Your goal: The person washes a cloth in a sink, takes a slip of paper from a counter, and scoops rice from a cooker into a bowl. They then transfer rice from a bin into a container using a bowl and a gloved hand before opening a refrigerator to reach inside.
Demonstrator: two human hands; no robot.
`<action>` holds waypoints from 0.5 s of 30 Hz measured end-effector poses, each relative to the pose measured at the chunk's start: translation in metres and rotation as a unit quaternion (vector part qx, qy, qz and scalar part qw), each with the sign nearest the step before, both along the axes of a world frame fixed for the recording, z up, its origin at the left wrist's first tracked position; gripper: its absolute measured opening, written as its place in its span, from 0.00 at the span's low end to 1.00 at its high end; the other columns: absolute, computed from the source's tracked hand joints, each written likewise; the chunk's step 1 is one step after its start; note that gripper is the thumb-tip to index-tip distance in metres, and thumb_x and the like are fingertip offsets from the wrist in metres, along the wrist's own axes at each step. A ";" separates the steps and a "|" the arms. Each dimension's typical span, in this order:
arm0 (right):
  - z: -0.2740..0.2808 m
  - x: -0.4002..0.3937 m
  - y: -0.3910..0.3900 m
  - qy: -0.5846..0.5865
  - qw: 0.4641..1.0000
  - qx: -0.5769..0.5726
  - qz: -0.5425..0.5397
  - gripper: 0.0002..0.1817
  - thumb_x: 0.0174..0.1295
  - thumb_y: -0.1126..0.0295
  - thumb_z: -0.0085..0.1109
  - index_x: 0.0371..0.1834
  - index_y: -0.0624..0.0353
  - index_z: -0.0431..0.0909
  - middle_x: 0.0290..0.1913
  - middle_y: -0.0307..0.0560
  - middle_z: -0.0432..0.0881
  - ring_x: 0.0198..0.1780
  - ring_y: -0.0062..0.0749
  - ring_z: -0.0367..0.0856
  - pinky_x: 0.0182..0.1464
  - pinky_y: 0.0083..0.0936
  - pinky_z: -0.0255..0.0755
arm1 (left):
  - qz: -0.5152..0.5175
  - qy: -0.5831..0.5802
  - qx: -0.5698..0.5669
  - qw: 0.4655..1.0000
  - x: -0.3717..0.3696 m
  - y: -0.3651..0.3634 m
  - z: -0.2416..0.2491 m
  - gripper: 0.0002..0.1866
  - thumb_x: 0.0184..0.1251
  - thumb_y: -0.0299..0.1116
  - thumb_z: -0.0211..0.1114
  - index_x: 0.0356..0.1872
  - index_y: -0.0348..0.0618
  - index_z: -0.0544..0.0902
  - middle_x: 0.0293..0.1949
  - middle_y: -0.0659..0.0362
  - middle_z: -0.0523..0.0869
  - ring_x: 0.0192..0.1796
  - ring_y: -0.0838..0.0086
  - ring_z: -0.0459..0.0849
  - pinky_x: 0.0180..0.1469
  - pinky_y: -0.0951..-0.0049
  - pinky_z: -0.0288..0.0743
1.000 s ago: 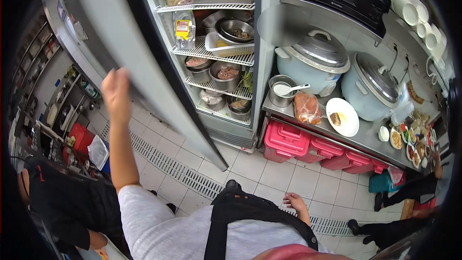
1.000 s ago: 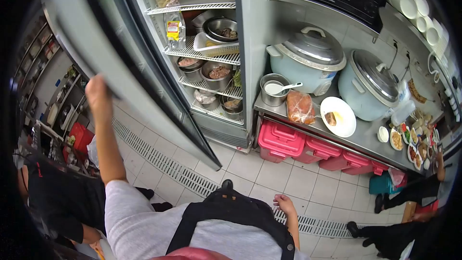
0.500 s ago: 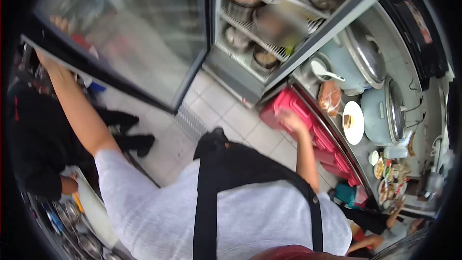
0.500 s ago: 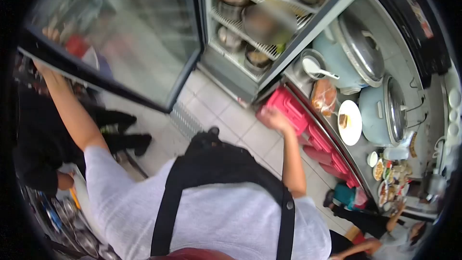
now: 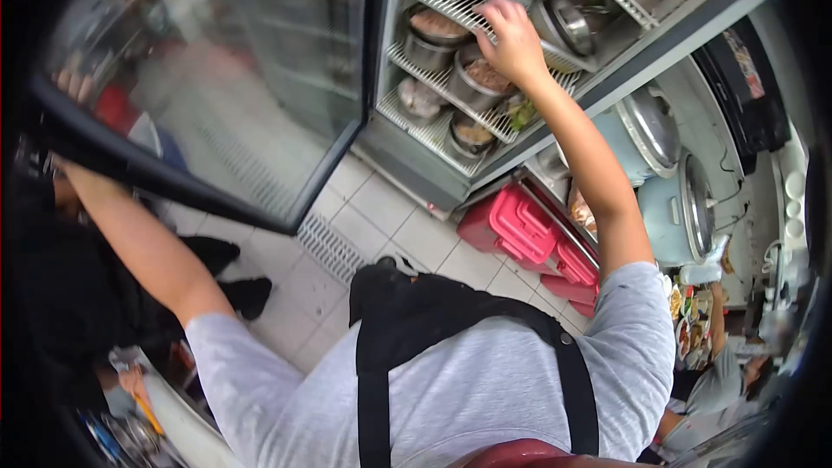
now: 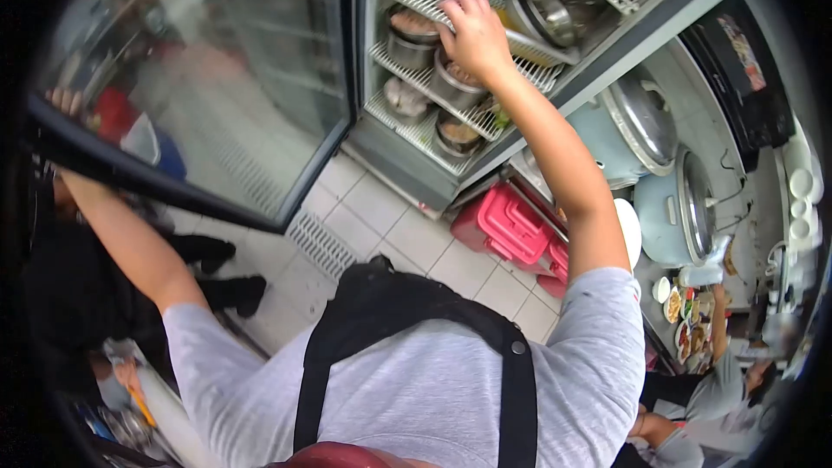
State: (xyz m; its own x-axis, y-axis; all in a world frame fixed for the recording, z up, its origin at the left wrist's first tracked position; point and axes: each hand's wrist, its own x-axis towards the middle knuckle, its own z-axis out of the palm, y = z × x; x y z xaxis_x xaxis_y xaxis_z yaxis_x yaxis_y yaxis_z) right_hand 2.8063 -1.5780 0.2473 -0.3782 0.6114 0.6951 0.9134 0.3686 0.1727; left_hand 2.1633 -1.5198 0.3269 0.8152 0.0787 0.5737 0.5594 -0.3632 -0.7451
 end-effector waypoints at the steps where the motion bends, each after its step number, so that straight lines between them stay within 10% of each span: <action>1: 0.013 0.011 0.026 -0.043 0.996 0.031 -0.066 0.14 0.48 0.67 0.55 0.39 0.56 0.73 0.42 0.46 0.73 0.49 0.41 0.69 0.45 0.34 0.68 | 0.000 0.010 0.008 1.000 0.012 -0.008 0.003 0.17 0.46 0.34 0.58 0.39 0.39 0.72 0.40 0.52 0.75 0.48 0.58 0.73 0.57 0.55 0.63; 3: 0.032 0.037 0.073 -0.099 0.971 0.065 -0.210 0.12 0.50 0.68 0.51 0.39 0.55 0.73 0.42 0.45 0.73 0.49 0.41 0.69 0.43 0.36 0.68 | 0.191 0.057 -0.052 0.979 -0.041 0.018 -0.016 0.12 0.48 0.33 0.56 0.32 0.41 0.68 0.35 0.53 0.72 0.42 0.61 0.73 0.53 0.58 0.65; 6: 0.048 0.078 0.123 -0.047 0.909 -0.079 -0.406 0.17 0.58 0.66 0.41 0.48 0.57 0.72 0.59 0.52 0.66 0.60 0.43 0.63 0.52 0.39 0.65 | 0.164 -0.049 -0.058 0.983 -0.020 0.003 -0.024 0.06 0.54 0.33 0.52 0.28 0.43 0.68 0.30 0.55 0.70 0.36 0.64 0.72 0.46 0.61 0.66; 8: 0.081 0.080 0.119 0.041 0.890 -0.234 -0.390 0.19 0.56 0.70 0.40 0.49 0.57 0.73 0.53 0.55 0.72 0.55 0.51 0.69 0.53 0.43 0.64 | 0.142 -0.153 -0.079 0.975 0.007 -0.018 -0.024 0.08 0.61 0.33 0.48 0.23 0.45 0.67 0.24 0.57 0.69 0.30 0.66 0.71 0.39 0.63 0.68; 10: 0.059 0.117 0.140 0.083 0.920 -0.060 -0.378 0.17 0.55 0.69 0.40 0.44 0.61 0.75 0.50 0.58 0.73 0.53 0.51 0.72 0.54 0.42 0.64 | 0.234 0.128 -0.028 0.963 0.040 -0.055 0.019 0.07 0.57 0.33 0.49 0.25 0.42 0.70 0.27 0.55 0.71 0.31 0.65 0.72 0.38 0.60 0.68; 12: 0.051 0.148 0.145 -0.051 0.921 -0.127 -0.364 0.05 0.45 0.71 0.55 0.27 0.53 0.78 0.40 0.49 0.78 0.44 0.41 0.76 0.47 0.35 0.68 | 0.061 0.115 0.100 0.987 0.073 -0.072 0.033 0.08 0.51 0.33 0.50 0.27 0.39 0.71 0.27 0.53 0.71 0.31 0.64 0.72 0.35 0.57 0.67; 13: 0.055 0.145 0.142 0.004 0.920 -0.160 -0.358 0.04 0.42 0.72 0.57 0.25 0.53 0.76 0.36 0.48 0.78 0.41 0.40 0.77 0.45 0.34 0.68 | 0.146 0.169 0.010 0.975 -0.037 -0.050 -0.020 0.16 0.62 0.30 0.42 0.45 0.34 0.73 0.46 0.46 0.73 0.53 0.50 0.71 0.58 0.48 0.63; 15: 0.055 0.142 0.139 0.076 0.913 -0.193 -0.352 0.04 0.40 0.72 0.58 0.22 0.53 0.75 0.32 0.47 0.78 0.38 0.40 0.77 0.42 0.33 0.69 | 0.151 0.211 -0.031 0.965 -0.038 -0.056 -0.008 0.13 0.63 0.32 0.43 0.41 0.36 0.73 0.44 0.47 0.72 0.49 0.52 0.70 0.54 0.50 0.62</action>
State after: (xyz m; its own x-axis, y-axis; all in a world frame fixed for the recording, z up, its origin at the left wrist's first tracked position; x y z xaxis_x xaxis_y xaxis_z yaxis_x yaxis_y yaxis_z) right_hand 2.9482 -1.4391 0.3023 0.2848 0.8767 0.3876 0.9503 -0.3114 0.0062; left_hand 2.1250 -1.5755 0.3192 0.9093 0.3740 0.1824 0.2990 -0.2825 -0.9115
